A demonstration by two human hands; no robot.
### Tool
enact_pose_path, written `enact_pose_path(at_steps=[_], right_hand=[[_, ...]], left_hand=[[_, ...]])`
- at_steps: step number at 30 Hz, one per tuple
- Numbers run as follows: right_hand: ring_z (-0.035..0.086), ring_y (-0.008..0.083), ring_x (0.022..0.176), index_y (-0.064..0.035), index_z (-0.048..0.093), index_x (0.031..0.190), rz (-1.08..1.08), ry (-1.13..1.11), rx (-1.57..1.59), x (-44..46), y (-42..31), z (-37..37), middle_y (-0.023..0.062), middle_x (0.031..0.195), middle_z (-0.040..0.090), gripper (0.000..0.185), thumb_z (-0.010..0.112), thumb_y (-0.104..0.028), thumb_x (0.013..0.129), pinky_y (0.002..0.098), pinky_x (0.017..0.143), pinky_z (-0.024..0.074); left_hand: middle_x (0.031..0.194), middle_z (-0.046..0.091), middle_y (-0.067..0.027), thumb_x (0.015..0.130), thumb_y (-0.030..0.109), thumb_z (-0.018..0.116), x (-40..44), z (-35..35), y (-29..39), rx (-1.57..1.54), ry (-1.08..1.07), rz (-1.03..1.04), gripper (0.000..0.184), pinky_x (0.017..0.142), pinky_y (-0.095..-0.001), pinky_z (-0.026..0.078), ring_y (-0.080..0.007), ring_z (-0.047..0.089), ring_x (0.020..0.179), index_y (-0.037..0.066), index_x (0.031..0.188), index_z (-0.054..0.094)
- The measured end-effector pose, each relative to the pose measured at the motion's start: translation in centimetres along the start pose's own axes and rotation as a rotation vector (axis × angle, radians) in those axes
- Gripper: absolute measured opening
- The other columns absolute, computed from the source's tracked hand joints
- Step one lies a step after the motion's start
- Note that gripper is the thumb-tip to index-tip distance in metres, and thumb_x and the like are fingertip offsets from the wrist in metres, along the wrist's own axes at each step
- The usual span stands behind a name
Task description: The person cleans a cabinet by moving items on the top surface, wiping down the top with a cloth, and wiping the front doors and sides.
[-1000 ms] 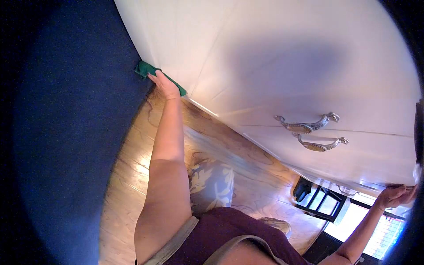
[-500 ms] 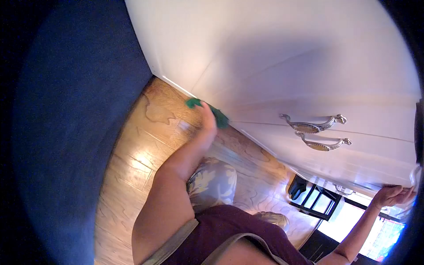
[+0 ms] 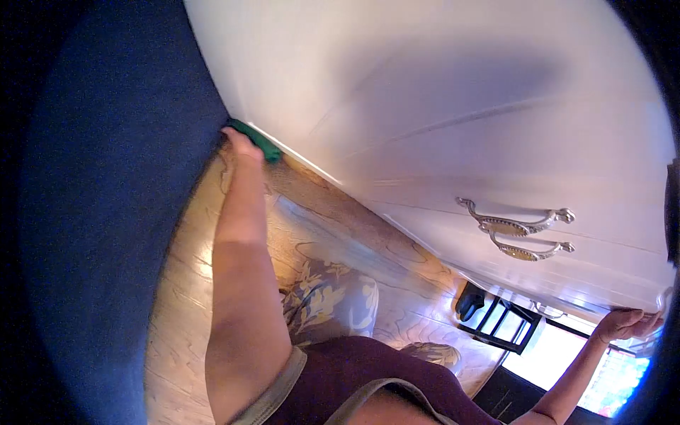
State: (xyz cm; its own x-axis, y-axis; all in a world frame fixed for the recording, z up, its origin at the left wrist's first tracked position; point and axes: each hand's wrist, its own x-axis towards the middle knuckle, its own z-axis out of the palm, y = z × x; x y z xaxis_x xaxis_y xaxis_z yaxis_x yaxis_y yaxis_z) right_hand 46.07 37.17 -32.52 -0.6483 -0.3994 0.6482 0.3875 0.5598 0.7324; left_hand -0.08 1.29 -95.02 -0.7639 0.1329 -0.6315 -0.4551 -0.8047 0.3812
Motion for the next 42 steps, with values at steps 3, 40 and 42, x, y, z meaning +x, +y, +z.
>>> enact_pose_path(at_steps=[3, 40, 42], right_hand=[[0.052, 0.0355, 0.112, 0.0025, 0.042, 0.124, 0.026, -0.019, -0.121, -0.6, 1.0, -0.2, 0.0248, 0.125, 0.046, 0.045, 0.040, -0.035, 0.099, 0.0447, 0.095, 0.0465], [0.031, 0.0330, 0.134, 0.0047, 0.052, 0.126, 0.090, 0.201, 0.233, 2.4, -2.5, -0.8, 0.0222, 0.141, 0.036, 0.041, 0.041, -0.023, 0.098, 0.0432, 0.112, 0.0246], [0.031, 0.0331, 0.134, 0.0058, 0.052, 0.125, 0.081, 0.189, 0.211, 1.9, -2.1, -0.9, 0.0219, 0.141, 0.036, 0.041, 0.041, -0.023, 0.098, 0.0426, 0.112, 0.0251]], left_hand=[[0.149, 0.031, -0.0075, 0.090, 0.071, 0.020, 0.8, -0.7, -1.0, 0.024, 0.020, 0.125, 0.082, 0.113, -0.0411, 0.024, -0.0279, 0.031, 0.135, 0.011, 0.145, 0.028], [0.141, 0.024, -0.0294, 0.094, 0.031, 0.043, -42.1, 34.5, 6.5, 1.106, -0.595, 1.970, 0.043, 0.103, -0.0673, 0.006, -0.0523, 0.008, 0.135, 0.000, 0.125, 0.043], [0.141, 0.030, -0.0279, 0.096, 0.032, 0.037, -43.6, 38.8, 10.1, 0.937, -0.537, 2.239, 0.043, 0.105, -0.0664, 0.010, -0.0507, 0.014, 0.135, 0.003, 0.126, 0.046]])
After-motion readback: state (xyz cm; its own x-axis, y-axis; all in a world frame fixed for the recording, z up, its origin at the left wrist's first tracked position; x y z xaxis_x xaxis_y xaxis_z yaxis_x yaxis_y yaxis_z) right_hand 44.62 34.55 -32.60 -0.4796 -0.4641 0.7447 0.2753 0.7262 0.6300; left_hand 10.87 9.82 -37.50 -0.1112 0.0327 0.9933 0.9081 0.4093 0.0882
